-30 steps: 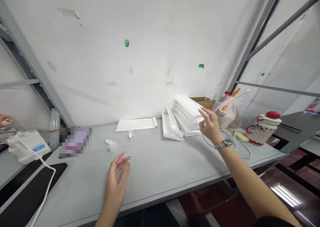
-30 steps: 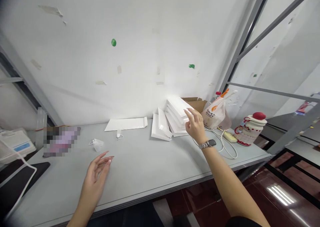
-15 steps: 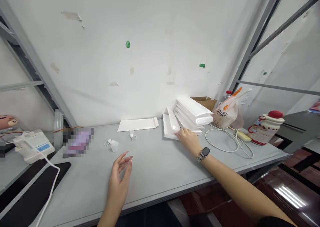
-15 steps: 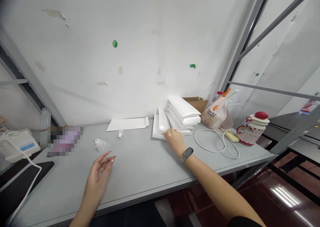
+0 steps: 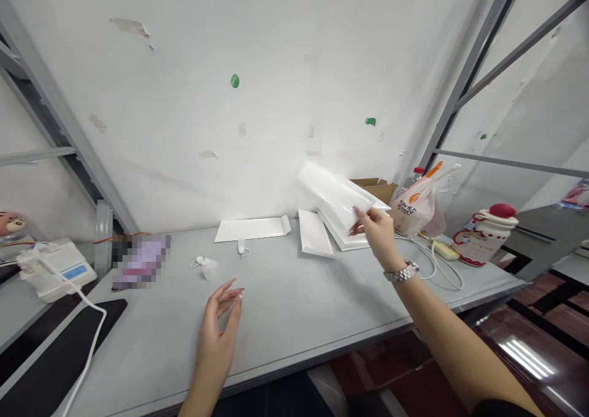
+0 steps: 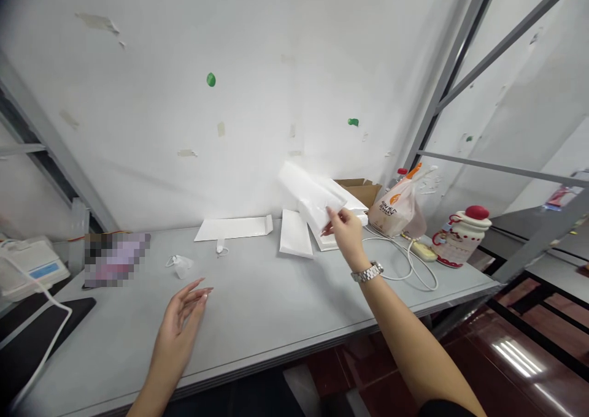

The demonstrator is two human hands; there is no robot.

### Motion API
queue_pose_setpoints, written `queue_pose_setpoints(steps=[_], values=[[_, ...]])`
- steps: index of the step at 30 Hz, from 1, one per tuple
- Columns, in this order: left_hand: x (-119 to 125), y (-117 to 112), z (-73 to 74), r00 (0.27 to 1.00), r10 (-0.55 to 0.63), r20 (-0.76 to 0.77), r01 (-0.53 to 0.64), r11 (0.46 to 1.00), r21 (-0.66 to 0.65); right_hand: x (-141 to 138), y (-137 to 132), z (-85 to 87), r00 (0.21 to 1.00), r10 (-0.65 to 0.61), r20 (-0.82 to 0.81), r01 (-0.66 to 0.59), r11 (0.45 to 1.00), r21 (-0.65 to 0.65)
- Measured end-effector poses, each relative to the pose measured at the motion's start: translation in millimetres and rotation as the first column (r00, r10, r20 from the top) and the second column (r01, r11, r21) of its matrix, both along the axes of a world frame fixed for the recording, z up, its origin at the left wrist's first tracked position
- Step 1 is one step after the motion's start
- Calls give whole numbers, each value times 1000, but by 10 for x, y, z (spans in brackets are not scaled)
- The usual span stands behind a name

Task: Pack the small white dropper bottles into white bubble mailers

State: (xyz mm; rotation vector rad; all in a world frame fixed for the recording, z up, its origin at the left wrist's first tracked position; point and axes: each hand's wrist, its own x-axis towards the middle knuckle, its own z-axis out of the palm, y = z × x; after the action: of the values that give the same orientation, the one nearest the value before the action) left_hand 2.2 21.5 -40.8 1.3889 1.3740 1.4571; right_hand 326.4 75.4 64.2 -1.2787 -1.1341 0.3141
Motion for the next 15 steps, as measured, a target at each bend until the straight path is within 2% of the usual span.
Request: queue_pose_setpoints(steps=[3,7,10,15], values=[[-7,12,-13,1000,9,13,-9,1000,6,156,7,192,938,51,-342,-20,995,94],[-5,6,-13,1000,5,5,-5,1000,-24,407,101,242,809,24,-587,-4,999,36],[-3,-2,-3,1000,4,11,-3,999,-36,565,171,168,751,-32,-659,10,999,-38],[-14,2,-15,1000,-4,1,4,999,-35,728,248,81,743,-63,-666,29,998,-63]])
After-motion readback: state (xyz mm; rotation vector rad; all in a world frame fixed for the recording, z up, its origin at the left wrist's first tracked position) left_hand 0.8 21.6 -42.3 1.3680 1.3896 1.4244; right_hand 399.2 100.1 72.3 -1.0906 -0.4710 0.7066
